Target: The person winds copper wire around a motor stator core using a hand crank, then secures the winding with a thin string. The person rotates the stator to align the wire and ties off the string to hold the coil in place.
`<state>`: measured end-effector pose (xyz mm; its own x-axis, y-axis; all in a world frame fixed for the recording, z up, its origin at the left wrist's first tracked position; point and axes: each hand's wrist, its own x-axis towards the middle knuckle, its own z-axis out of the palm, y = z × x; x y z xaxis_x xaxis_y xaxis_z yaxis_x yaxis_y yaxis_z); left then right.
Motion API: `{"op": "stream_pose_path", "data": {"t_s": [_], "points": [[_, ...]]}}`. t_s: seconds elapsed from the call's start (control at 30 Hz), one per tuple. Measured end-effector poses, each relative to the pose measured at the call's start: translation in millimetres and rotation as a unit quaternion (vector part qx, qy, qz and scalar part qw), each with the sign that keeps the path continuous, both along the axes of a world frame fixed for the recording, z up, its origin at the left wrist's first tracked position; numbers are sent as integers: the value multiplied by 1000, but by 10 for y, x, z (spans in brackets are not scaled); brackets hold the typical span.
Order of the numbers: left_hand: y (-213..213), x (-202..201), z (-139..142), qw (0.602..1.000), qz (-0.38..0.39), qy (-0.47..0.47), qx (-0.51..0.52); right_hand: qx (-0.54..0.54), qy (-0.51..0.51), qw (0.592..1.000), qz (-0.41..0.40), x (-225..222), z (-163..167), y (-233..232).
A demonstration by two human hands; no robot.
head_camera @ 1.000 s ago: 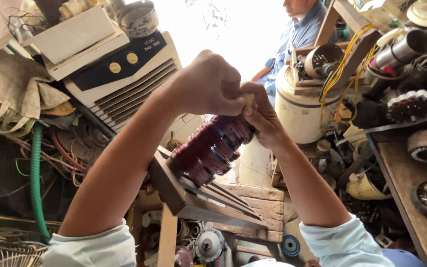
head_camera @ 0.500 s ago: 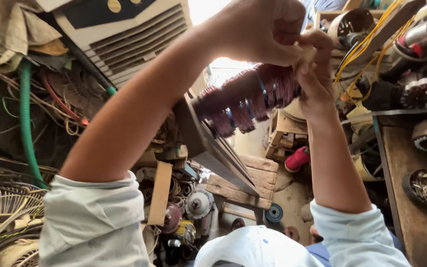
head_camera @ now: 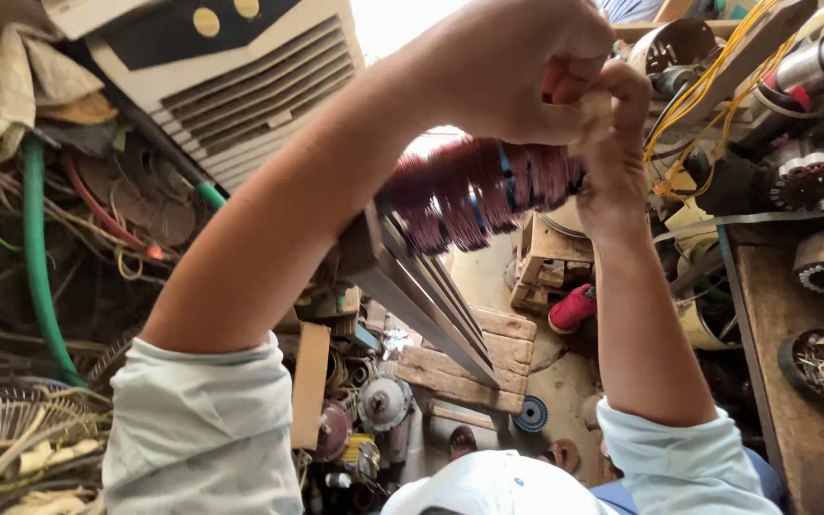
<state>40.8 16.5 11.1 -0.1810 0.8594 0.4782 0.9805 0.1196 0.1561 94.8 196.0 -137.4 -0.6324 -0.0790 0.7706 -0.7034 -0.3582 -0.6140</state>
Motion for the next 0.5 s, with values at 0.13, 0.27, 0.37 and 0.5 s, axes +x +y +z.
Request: {"op": "stream_pose_path", "data": {"t_s": [0.13, 0.27, 0.37, 0.5], "points": [[82, -29, -9, 997, -55, 6, 45, 25, -16, 997, -69, -86, 16, 189], [76, 8, 17, 997, -51, -10, 48, -70, 7, 971, -227, -33, -149, 181], [75, 41, 30, 998, -29, -37, 34, -192, 69, 902, -380, 157, -551, -64], [99, 39, 21, 997, 1, -70, 13, -126, 95, 892, -422, 212, -1035, -352]]}}
